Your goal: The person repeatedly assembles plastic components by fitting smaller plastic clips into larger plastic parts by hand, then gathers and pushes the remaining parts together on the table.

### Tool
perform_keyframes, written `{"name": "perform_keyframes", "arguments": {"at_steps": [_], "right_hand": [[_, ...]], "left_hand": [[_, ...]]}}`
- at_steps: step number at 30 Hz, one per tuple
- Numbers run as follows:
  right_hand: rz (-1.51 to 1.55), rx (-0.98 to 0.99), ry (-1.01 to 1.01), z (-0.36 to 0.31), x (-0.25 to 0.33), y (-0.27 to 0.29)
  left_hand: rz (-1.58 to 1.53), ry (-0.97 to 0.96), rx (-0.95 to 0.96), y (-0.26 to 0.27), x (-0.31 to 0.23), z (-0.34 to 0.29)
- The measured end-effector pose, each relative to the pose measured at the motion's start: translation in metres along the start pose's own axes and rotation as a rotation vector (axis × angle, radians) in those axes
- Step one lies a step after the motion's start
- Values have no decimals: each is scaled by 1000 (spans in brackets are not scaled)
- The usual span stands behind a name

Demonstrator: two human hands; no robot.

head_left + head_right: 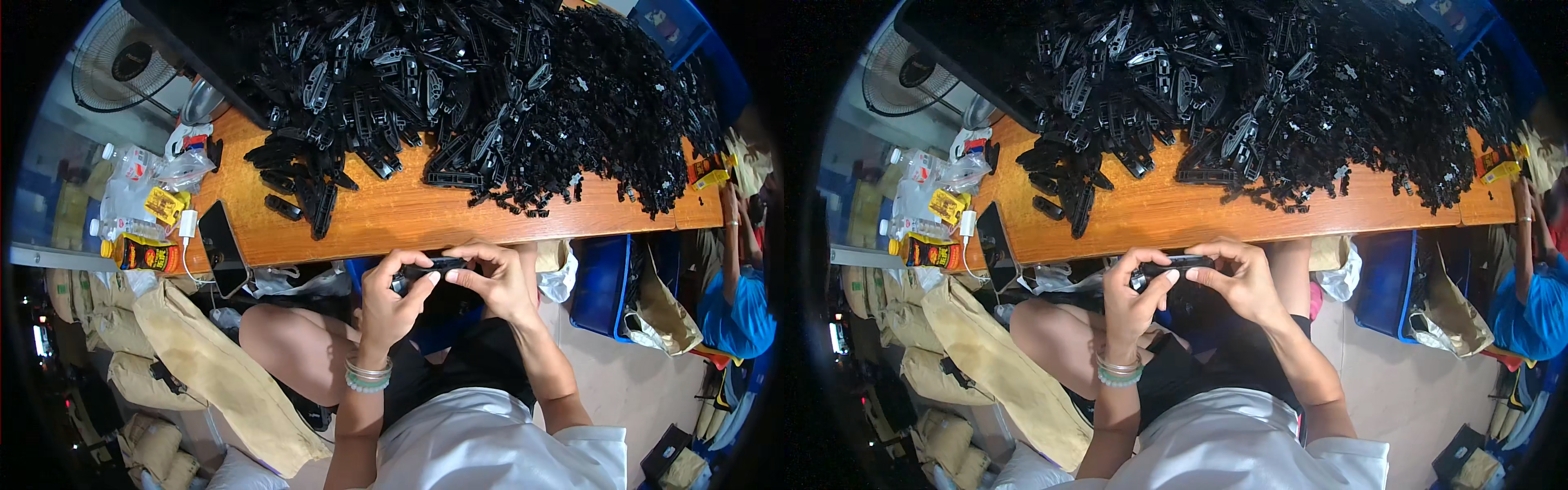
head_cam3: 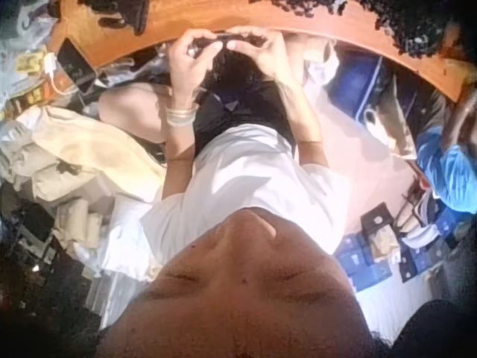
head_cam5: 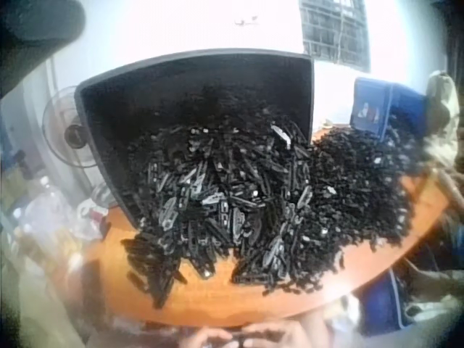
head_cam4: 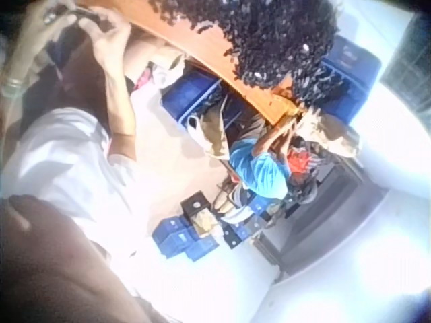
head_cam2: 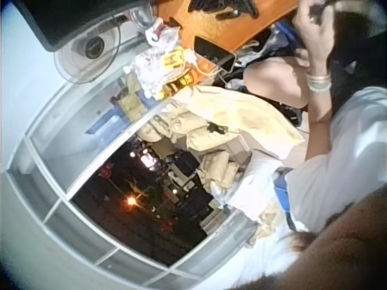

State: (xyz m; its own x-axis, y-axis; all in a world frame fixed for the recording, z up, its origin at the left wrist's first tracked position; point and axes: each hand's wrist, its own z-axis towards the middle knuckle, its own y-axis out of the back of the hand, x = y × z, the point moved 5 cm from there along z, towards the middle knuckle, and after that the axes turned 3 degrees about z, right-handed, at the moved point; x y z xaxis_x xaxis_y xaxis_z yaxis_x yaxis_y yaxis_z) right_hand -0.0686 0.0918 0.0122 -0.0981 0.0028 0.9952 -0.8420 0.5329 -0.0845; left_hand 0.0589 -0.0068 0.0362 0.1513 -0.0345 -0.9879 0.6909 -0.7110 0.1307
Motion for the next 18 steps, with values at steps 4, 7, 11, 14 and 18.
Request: {"name": "perform_keyframes", "arguments": {"at_steps": [4, 7, 11, 14, 18], "right_hand": [[-281, 175, 51, -7, -3, 2], [-398, 101, 287, -5, 11, 8], [-898, -354, 614, 21, 37, 25], [-1049, -408, 621, 34, 31, 25], [-1046, -405, 663, 33, 21, 28]], "left_hand": [[217, -47, 254, 4, 14, 1], [358, -342, 166, -1, 1, 10], [662, -584, -87, -32, -22, 62], [908, -629, -125, -43, -26, 89], [1047, -591, -31, -49, -17, 95]]}}
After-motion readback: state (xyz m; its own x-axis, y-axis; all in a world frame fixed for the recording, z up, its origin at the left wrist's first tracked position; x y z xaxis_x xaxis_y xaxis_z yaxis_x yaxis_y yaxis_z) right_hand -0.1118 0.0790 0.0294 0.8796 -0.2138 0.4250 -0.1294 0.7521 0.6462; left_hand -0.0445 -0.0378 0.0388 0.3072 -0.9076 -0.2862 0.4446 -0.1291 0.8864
